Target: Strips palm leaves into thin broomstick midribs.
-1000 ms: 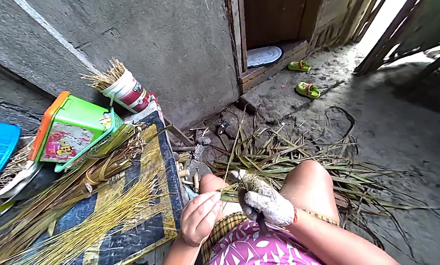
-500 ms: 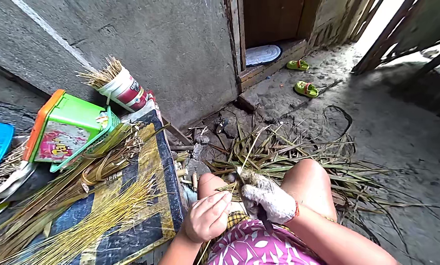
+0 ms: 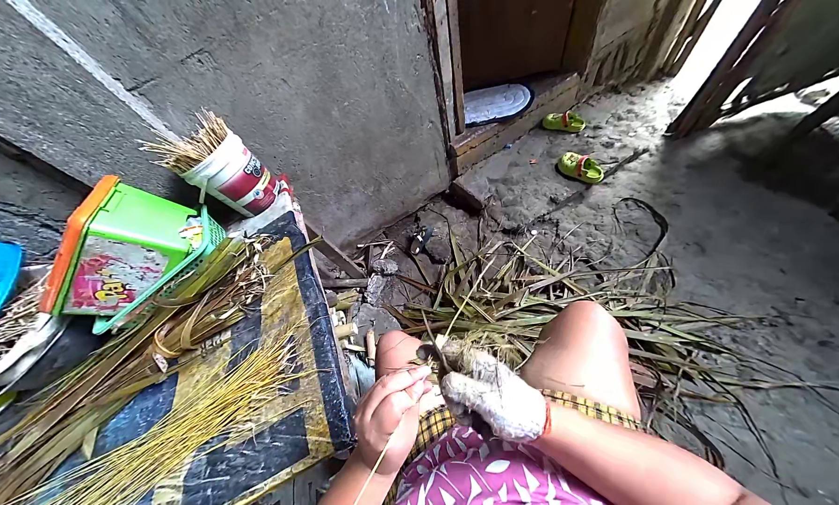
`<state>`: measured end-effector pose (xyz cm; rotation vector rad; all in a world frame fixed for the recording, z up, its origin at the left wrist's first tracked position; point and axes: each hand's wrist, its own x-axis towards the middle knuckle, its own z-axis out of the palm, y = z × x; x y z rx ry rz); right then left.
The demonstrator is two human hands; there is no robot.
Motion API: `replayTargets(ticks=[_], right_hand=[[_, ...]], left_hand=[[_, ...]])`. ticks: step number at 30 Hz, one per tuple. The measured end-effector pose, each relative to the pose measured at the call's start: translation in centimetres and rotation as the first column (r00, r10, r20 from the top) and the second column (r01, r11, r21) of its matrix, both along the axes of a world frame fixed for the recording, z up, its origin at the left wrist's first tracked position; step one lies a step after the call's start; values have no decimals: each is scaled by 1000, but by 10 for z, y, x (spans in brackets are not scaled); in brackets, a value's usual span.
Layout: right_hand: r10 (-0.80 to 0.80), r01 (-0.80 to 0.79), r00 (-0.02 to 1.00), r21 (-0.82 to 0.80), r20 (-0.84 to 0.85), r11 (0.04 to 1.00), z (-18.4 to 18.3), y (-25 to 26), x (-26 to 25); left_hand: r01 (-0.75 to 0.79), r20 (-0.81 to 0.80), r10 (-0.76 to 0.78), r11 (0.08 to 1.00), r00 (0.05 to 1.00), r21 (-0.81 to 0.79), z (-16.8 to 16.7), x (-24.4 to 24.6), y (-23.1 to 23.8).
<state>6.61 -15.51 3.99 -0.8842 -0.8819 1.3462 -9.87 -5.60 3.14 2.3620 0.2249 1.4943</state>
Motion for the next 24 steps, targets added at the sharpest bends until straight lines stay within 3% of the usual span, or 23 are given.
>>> replayTargets(ticks=[5,10,13,16,21,24], right_hand=[[-126,118,978,-57,-165,991,0,15,15],[-369,351,906,-119,-209,929,-1,27,41],[-456,440,866,-118,-208,890,0,27,51],[-373,367,917,-65,-143,928,4,18,43],[35,-36,999,-34,-36,999,15,-1,6],[-10,2,990,-58,-143,998,13,6,7]], left_hand=[[14,17,-13,997,1000,-80,8,-4,-2],[24,95,-3,975,995,-222,14,-11,-5],[12,94,10,974,996,-227,13,-12,-6],[5,72,8,986,997,-165,14,-15,-5],[-12,-1,12,1000,1000,-13,12,-13,-1],[23,-76,-12,987,997,156,12,-20,4]])
